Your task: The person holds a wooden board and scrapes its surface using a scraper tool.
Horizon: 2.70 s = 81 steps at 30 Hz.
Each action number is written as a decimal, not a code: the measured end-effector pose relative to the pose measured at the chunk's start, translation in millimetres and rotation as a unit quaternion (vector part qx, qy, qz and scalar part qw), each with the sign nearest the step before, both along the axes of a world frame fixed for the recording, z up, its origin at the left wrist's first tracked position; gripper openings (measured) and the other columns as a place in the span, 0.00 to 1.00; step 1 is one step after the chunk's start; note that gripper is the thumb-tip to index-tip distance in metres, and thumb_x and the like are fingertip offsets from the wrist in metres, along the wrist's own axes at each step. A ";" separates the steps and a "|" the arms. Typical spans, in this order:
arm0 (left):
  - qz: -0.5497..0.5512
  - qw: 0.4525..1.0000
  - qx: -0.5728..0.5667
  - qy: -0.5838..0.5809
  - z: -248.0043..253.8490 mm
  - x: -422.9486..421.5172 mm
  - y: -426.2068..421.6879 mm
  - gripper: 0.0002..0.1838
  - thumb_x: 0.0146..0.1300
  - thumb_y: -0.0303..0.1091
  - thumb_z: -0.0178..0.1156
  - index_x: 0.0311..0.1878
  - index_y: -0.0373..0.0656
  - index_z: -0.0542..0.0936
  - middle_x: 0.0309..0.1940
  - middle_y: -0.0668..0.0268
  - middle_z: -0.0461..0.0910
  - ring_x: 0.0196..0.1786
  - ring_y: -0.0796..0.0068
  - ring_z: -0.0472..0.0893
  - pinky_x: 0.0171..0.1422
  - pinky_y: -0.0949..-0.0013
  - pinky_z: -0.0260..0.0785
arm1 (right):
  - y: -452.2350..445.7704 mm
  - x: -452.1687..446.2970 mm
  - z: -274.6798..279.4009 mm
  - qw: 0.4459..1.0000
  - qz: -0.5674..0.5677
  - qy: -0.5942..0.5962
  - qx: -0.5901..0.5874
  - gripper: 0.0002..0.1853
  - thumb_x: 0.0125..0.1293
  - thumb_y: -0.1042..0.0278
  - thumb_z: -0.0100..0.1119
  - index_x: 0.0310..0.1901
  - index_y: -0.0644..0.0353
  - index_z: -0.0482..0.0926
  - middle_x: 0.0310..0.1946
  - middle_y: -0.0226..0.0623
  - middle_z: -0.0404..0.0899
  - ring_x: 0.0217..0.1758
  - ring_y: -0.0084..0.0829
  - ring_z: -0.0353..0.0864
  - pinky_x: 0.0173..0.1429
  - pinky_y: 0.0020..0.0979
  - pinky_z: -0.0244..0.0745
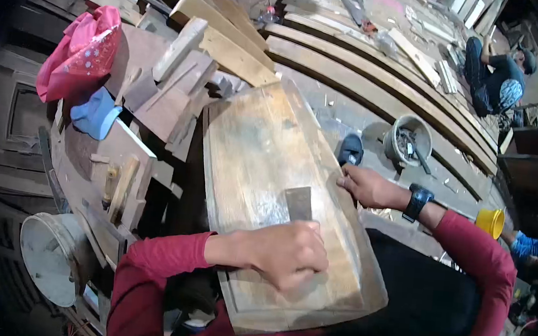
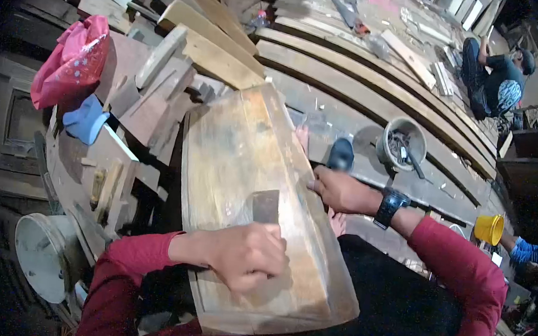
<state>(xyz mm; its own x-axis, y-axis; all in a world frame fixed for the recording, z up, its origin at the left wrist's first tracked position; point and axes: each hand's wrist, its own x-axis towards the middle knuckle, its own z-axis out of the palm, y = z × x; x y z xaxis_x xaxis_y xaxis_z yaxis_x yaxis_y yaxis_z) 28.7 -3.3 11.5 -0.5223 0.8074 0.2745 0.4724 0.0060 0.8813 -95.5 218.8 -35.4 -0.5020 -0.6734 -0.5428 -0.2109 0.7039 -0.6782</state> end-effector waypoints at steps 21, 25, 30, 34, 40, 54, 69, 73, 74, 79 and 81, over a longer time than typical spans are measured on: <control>0.051 0.999 0.014 -0.007 -12.3 -2.9 -15.7 0.03 0.41 0.28 0.56 0.19 0.40 0.74 0.19 0.58 0.75 0.29 0.53 0.79 0.41 0.55 0.70 | 3.5 -3.3 -5.8 0.997 -0.020 -0.070 0.034 0.20 0.79 0.50 0.47 0.53 0.61 0.74 0.42 0.56 0.79 0.47 0.52 0.81 0.49 0.47 0.74; 0.041 0.995 0.070 -0.054 -5.6 -14.0 -25.9 0.04 0.42 0.28 0.56 0.18 0.39 0.73 0.17 0.58 0.74 0.26 0.52 0.77 0.40 0.57 0.70 | -1.8 -2.5 0.1 0.999 0.029 0.029 0.006 0.20 0.81 0.53 0.47 0.52 0.66 0.72 0.38 0.56 0.80 0.38 0.48 0.82 0.43 0.44 0.75; 0.070 0.996 0.031 0.047 -18.3 25.5 3.7 0.05 0.40 0.30 0.57 0.18 0.43 0.70 0.15 0.63 0.68 0.25 0.60 0.74 0.40 0.59 0.66 | -15.9 -1.2 29.5 0.989 -0.040 -0.121 0.078 0.20 0.81 0.53 0.47 0.51 0.67 0.72 0.36 0.53 0.78 0.40 0.43 0.83 0.43 0.44 0.74; 0.104 0.987 -0.036 0.116 -46.8 7.8 -7.4 0.06 0.42 0.34 0.57 0.18 0.45 0.73 0.17 0.62 0.72 0.26 0.60 0.76 0.42 0.58 0.68 | 7.0 -1.6 -14.2 1.000 0.007 0.019 0.005 0.19 0.81 0.53 0.48 0.51 0.65 0.73 0.36 0.53 0.79 0.40 0.46 0.82 0.45 0.43 0.75; 0.087 0.996 0.030 0.002 -10.7 9.0 -18.3 0.05 0.40 0.28 0.55 0.16 0.38 0.72 0.16 0.57 0.73 0.24 0.54 0.78 0.37 0.58 0.70 | -7.8 2.0 1.7 0.999 -0.027 -0.028 0.028 0.17 0.83 0.56 0.47 0.54 0.63 0.75 0.35 0.32 0.77 0.36 0.23 0.73 0.40 0.31 0.72; 0.105 0.990 0.071 0.067 -26.1 11.6 -3.2 0.08 0.39 0.34 0.57 0.13 0.41 0.76 0.12 0.52 0.72 0.18 0.53 0.78 0.29 0.55 0.72 | -0.2 -4.6 -10.3 0.994 -0.050 -0.093 0.015 0.20 0.83 0.58 0.46 0.64 0.66 0.72 0.54 0.38 0.80 0.57 0.24 0.76 0.63 0.29 0.71; 0.173 0.980 0.017 0.097 -58.7 -26.2 -24.1 0.09 0.42 0.34 0.57 0.13 0.42 0.76 0.09 0.59 0.72 0.13 0.61 0.72 0.24 0.61 0.66 | 13.8 -6.4 -21.4 1.000 -0.011 -0.019 0.007 0.20 0.83 0.57 0.47 0.64 0.64 0.73 0.48 0.35 0.80 0.50 0.21 0.76 0.56 0.27 0.74; 0.053 0.996 0.044 0.063 -18.7 20.3 -1.0 0.06 0.37 0.35 0.58 0.13 0.44 0.77 0.12 0.58 0.74 0.18 0.57 0.76 0.35 0.59 0.68 | -16.2 -4.6 18.5 0.968 -0.109 -0.195 0.118 0.20 0.83 0.57 0.46 0.63 0.64 0.72 0.48 0.34 0.79 0.49 0.19 0.75 0.55 0.27 0.73; 0.062 0.996 0.009 0.057 -24.4 9.9 -5.2 0.06 0.37 0.35 0.58 0.14 0.44 0.77 0.12 0.58 0.74 0.18 0.57 0.76 0.35 0.58 0.68 | -12.8 -7.8 11.6 0.978 -0.089 -0.171 0.081 0.20 0.83 0.57 0.46 0.63 0.64 0.72 0.47 0.34 0.79 0.48 0.19 0.75 0.54 0.27 0.74; 0.133 0.985 -0.073 0.084 -64.2 -23.7 -19.7 0.05 0.40 0.34 0.58 0.16 0.45 0.78 0.14 0.60 0.75 0.20 0.58 0.77 0.36 0.60 0.69 | 1.2 -3.5 -3.9 0.999 -0.005 -0.034 0.037 0.22 0.82 0.56 0.48 0.67 0.63 0.71 0.44 0.37 0.79 0.47 0.25 0.77 0.53 0.31 0.75; 0.074 0.994 0.009 0.083 -30.4 8.8 -1.8 0.03 0.39 0.34 0.58 0.15 0.48 0.76 0.13 0.65 0.73 0.21 0.61 0.76 0.37 0.60 0.68 | 17.1 -0.3 -31.8 0.998 -0.019 0.038 -0.046 0.18 0.82 0.56 0.48 0.60 0.62 0.73 0.33 0.32 0.76 0.30 0.21 0.74 0.34 0.27 0.72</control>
